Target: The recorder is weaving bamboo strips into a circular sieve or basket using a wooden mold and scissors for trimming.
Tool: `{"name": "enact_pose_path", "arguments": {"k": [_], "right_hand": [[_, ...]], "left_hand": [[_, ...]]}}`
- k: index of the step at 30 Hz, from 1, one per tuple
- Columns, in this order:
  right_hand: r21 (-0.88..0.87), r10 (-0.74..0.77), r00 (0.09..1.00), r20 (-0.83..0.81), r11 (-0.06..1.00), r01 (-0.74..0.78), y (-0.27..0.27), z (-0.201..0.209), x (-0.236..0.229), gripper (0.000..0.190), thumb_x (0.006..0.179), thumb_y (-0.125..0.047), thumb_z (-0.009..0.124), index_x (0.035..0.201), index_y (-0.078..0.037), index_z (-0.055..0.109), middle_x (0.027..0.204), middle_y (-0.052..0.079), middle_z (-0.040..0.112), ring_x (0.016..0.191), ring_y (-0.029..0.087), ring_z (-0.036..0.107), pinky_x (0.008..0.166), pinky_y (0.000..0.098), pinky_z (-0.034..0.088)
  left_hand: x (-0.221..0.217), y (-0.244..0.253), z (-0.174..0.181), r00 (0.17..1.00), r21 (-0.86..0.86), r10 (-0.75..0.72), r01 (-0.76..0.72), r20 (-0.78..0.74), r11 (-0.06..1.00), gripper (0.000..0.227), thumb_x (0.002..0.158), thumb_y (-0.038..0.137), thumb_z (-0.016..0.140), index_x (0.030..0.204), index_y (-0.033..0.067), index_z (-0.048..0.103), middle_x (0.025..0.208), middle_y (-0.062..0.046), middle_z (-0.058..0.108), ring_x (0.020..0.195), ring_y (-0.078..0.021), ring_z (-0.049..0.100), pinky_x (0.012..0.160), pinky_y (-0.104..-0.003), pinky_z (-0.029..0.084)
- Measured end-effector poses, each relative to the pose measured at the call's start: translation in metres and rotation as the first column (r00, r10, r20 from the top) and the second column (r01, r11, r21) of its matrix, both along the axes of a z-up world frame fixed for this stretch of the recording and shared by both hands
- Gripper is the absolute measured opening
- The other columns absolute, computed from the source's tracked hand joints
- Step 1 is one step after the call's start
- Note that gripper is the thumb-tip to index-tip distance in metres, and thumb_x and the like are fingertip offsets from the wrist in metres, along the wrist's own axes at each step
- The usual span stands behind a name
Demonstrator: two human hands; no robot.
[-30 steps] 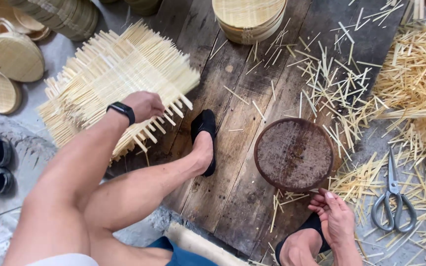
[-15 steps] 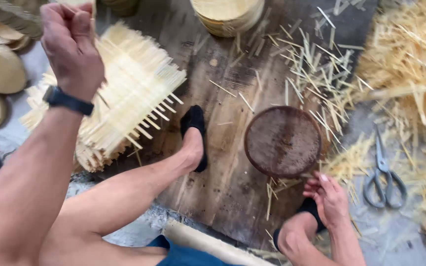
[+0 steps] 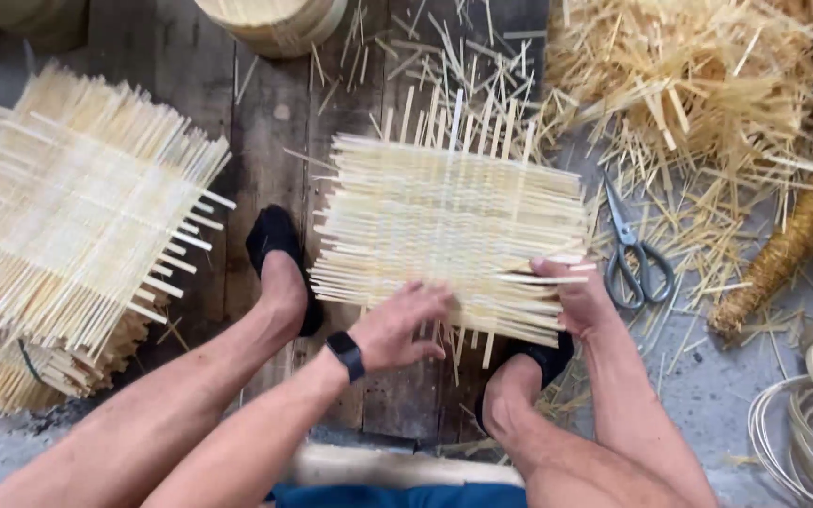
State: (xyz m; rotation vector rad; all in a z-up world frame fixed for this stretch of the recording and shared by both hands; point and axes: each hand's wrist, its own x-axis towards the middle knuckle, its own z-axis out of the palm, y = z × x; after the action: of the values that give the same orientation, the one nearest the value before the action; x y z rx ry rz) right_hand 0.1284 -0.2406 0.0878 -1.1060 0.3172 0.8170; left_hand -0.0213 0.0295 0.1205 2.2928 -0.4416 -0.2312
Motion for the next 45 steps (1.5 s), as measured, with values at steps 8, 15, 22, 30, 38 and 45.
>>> {"name": "enact_pose_path", "arguments": {"k": [8, 15, 22, 30, 38, 45], "right_hand": [[-0.141, 0.020, 0.999, -0.037, 0.990, -0.025, -0.005, -0.009, 0.006, 0.030, 0.086, -0.003, 0.070, 0.115, 0.003, 0.066, 0.098, 0.014, 0.074, 0.083, 0.025, 0.074, 0.074, 0.0422, 0.063], [-0.091, 0.000, 0.998, -0.070, 0.996, -0.007, -0.004, -0.016, 0.006, 0.026, 0.085, -0.002, 0.071, 0.110, 0.003, 0.065, 0.093, 0.013, 0.073, 0.080, 0.025, 0.075, 0.072, 0.0418, 0.064], [-0.038, -0.022, 0.994, -0.104, 0.999, 0.019, -0.029, -0.071, 0.003, 0.015, 0.091, -0.004, 0.073, 0.102, 0.002, 0.065, 0.089, 0.011, 0.070, 0.076, 0.024, 0.072, 0.069, 0.0414, 0.062], [-0.329, -0.559, 0.740, 0.375, 0.666, 0.670, -0.177, -0.015, 0.007, 0.019, 0.093, -0.008, 0.061, 0.111, -0.001, 0.063, 0.079, 0.008, 0.071, 0.068, 0.023, 0.071, 0.061, 0.0348, 0.059], [-0.780, 0.664, 0.707, 0.245, -0.298, 0.551, -0.386, 0.063, -0.059, 0.038, 0.077, -0.027, 0.084, 0.110, -0.009, 0.076, 0.115, 0.015, 0.068, 0.114, 0.036, 0.055, 0.099, 0.0515, 0.035], [-0.821, 0.734, 0.678, 0.035, -0.365, 0.438, -0.433, 0.070, -0.104, 0.013, 0.108, -0.027, 0.070, 0.099, -0.023, 0.078, 0.108, -0.006, 0.066, 0.117, 0.015, 0.053, 0.118, 0.0402, 0.032]], "left_hand": [[0.022, 0.018, -0.039, 0.821, 0.279, 0.570, -0.555, 0.035, 0.783, 0.075, 0.083, 0.043, 0.081, 0.139, 0.0020, 0.053, 0.151, -0.026, 0.046, 0.145, -0.0366, 0.040, 0.120, -0.048, 0.032], [0.031, 0.009, -0.026, 0.877, 0.545, 0.462, -0.452, 0.128, 0.706, 0.080, 0.086, 0.037, 0.079, 0.151, 0.0067, 0.044, 0.162, -0.025, 0.028, 0.154, -0.0354, 0.023, 0.126, -0.050, 0.017], [0.049, -0.009, 0.009, 0.967, 0.482, 0.090, 0.039, -0.240, 0.875, 0.094, 0.070, 0.029, 0.083, 0.155, 0.0294, 0.042, 0.170, -0.013, 0.008, 0.155, -0.0348, 0.007, 0.126, -0.049, 0.010], [0.058, -0.014, 0.019, 0.983, 0.497, 0.099, -0.008, -0.157, 0.868, 0.092, 0.068, 0.039, 0.086, 0.151, 0.0354, 0.049, 0.166, -0.010, 0.019, 0.153, -0.0338, 0.016, 0.123, -0.047, 0.016], [0.056, -0.012, 0.005, 0.992, 0.609, 0.063, 0.015, -0.107, 0.793, 0.100, 0.063, 0.055, 0.082, 0.153, 0.0383, 0.041, 0.168, -0.007, 0.018, 0.156, -0.0283, 0.012, 0.126, -0.042, 0.017], [0.055, -0.016, 0.009, 0.989, 0.648, 0.084, 0.013, -0.120, 0.762, 0.104, 0.062, 0.058, 0.082, 0.155, 0.0403, 0.039, 0.168, -0.008, 0.016, 0.157, -0.0288, 0.011, 0.127, -0.043, 0.015]]}}
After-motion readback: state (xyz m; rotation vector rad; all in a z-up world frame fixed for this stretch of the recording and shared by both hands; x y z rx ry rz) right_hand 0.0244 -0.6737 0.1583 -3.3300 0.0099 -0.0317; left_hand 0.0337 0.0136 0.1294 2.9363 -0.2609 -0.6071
